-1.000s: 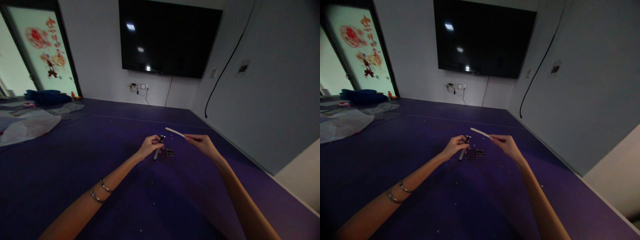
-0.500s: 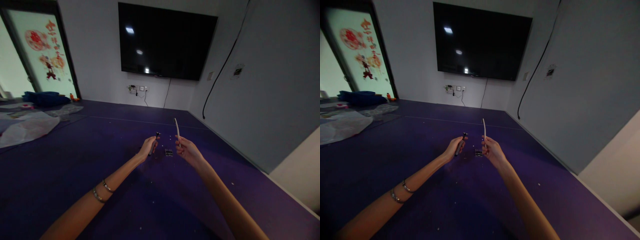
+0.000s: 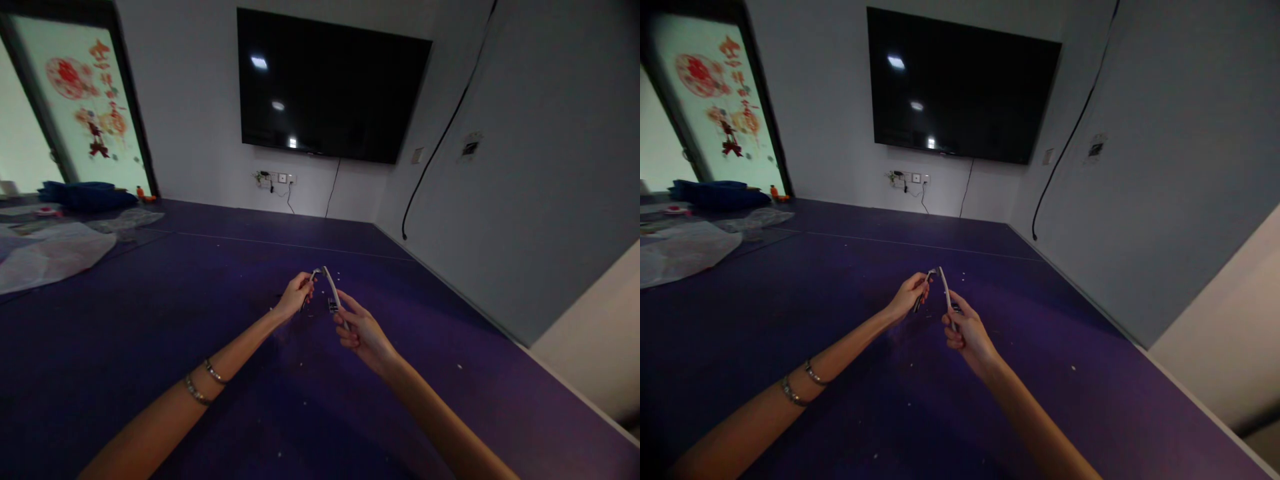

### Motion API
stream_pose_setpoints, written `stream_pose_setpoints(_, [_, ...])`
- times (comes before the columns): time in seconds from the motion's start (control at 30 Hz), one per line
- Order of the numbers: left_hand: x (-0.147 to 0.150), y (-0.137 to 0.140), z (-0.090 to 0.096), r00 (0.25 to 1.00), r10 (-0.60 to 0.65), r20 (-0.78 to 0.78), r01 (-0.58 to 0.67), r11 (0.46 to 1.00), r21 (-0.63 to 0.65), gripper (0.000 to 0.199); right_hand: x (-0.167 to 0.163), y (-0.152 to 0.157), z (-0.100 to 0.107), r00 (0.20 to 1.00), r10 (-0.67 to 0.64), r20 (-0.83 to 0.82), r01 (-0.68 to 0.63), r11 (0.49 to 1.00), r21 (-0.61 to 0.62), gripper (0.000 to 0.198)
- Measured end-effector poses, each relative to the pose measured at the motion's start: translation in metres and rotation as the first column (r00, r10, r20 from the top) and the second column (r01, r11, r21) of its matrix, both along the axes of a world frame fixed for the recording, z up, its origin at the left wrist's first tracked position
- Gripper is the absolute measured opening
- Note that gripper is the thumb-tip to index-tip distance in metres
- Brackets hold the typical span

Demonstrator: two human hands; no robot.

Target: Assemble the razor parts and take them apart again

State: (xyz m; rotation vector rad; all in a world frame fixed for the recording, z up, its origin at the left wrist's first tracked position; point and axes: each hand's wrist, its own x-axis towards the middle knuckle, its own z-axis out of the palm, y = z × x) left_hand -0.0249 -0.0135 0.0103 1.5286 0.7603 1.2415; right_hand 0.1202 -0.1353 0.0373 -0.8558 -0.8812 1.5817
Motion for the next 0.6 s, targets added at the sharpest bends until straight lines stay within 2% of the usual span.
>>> stream_pose_setpoints(0.13, [-0.001, 0.0, 0.0, 1.0, 0.02, -0.003, -0.02, 0.999, 0.039, 0.015, -0.006, -0.011, -0.007, 0.999, -0.032, -0.019, 0.031, 0.998, -0.046, 0.054])
stream_pose_setpoints(0.33, [0.0, -0.001, -0.004, 0.998, -0.013, -0.056, 0.017, 0.997, 0.074, 0.015, -0.007, -0.008, -0.006, 0.994, -0.068, -0.086, 0.067, 0.998, -0.013, 0.056])
stream_pose_setpoints(0.5, [-0.001, -0.001, -0.002, 0.998, 0.016, -0.056, -0.01, 0.995, 0.102, 0.012, -0.018, -0.017, -0.01, 0.991, -0.108, -0.083, 0.105, 0.994, -0.031, 0.057])
stream_pose_setpoints(0.6, [0.002, -0.004, -0.001, 0.998, 0.007, -0.059, -0.001, 0.995, 0.099, 0.012, -0.019, -0.014, -0.009, 0.984, -0.148, -0.103, 0.15, 0.989, 0.011, 0.057])
